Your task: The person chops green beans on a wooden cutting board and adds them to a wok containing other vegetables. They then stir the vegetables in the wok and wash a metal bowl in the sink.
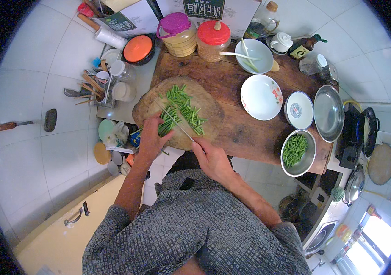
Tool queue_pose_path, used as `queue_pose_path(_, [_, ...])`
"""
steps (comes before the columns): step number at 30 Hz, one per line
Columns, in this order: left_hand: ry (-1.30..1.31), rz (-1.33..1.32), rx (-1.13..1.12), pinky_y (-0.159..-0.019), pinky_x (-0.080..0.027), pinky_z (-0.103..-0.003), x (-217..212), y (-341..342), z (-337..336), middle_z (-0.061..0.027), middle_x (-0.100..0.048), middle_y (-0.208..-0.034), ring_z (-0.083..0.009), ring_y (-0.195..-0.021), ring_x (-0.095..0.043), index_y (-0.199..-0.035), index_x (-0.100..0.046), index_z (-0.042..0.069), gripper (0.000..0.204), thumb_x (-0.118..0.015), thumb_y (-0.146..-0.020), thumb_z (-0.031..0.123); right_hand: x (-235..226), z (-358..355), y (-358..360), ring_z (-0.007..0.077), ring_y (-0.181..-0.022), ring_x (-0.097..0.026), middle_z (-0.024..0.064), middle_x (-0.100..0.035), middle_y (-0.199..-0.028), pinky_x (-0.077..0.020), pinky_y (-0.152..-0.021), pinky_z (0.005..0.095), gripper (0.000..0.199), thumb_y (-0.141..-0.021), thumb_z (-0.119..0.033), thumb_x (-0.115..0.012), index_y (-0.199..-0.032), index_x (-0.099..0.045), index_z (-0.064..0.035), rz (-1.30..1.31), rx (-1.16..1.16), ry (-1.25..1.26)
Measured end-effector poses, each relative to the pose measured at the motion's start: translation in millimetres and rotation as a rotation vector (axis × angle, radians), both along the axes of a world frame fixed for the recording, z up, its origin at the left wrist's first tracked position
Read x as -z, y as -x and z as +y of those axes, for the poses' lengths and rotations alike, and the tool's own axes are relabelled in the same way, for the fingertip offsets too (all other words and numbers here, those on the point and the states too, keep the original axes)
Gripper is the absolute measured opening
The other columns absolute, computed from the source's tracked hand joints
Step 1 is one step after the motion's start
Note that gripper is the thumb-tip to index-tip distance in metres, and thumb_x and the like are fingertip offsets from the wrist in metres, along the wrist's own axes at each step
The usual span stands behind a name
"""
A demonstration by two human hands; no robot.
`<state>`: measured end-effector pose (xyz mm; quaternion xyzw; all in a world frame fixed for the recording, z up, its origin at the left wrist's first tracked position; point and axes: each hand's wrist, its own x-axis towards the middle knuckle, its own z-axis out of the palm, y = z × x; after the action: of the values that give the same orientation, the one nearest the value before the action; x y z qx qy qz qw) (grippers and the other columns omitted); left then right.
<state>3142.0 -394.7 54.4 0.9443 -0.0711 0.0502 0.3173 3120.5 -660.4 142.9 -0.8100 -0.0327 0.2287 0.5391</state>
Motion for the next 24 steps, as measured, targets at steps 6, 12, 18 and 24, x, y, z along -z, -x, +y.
queue_pose_path(6, [0.003, -0.014, 0.017, -0.104, -0.049, -0.049, 3, 1, 2, -0.0215, -0.066, -0.135, -0.0438, -0.121, -0.061, -0.11, -0.063, 0.001, 0.036, -0.084, -0.086, 0.016, 13, 8, -7, 0.0492, -0.094, -0.072, 0.0296, -0.073, -0.099, -0.0576, -0.08, 0.0535, 0.034, -0.11, -0.03, -0.056, -0.127, -0.067, -0.0036, -0.009, -0.05, 0.091])
queue_pose_path(12, [-0.039, -0.09, 0.022, -0.102, -0.051, -0.047, 5, 2, -1, -0.02, -0.07, -0.13, -0.0405, -0.12, -0.063, -0.108, -0.064, 0.002, 0.03, -0.082, -0.086, 0.011, 16, 9, -9, 0.0504, -0.09, -0.072, 0.0297, -0.073, -0.094, -0.0573, -0.078, 0.055, 0.034, -0.111, -0.03, -0.053, -0.126, -0.067, -0.0028, -0.04, -0.087, 0.127])
queue_pose_path(18, [-0.07, -0.121, -0.012, -0.103, -0.051, -0.046, 10, 4, -5, -0.0179, -0.071, -0.131, -0.0376, -0.119, -0.064, -0.108, -0.065, 0.002, 0.029, -0.082, -0.085, 0.009, 43, 39, -21, 0.0519, -0.087, -0.07, 0.0303, -0.072, -0.091, -0.0567, -0.077, 0.0572, 0.032, -0.111, -0.029, -0.053, -0.124, -0.067, -0.0031, -0.178, -0.063, 0.119])
queue_pose_path(24, [-0.054, -0.181, 0.024, -0.101, -0.052, -0.046, 16, 7, -4, -0.0172, -0.071, -0.13, -0.0364, -0.119, -0.064, -0.107, -0.066, 0.002, 0.028, -0.081, -0.085, 0.008, 59, 61, -34, 0.0522, -0.088, -0.07, 0.031, -0.071, -0.092, -0.0557, -0.078, 0.0584, 0.033, -0.111, -0.03, -0.053, -0.126, -0.066, -0.0033, -0.181, -0.017, 0.048])
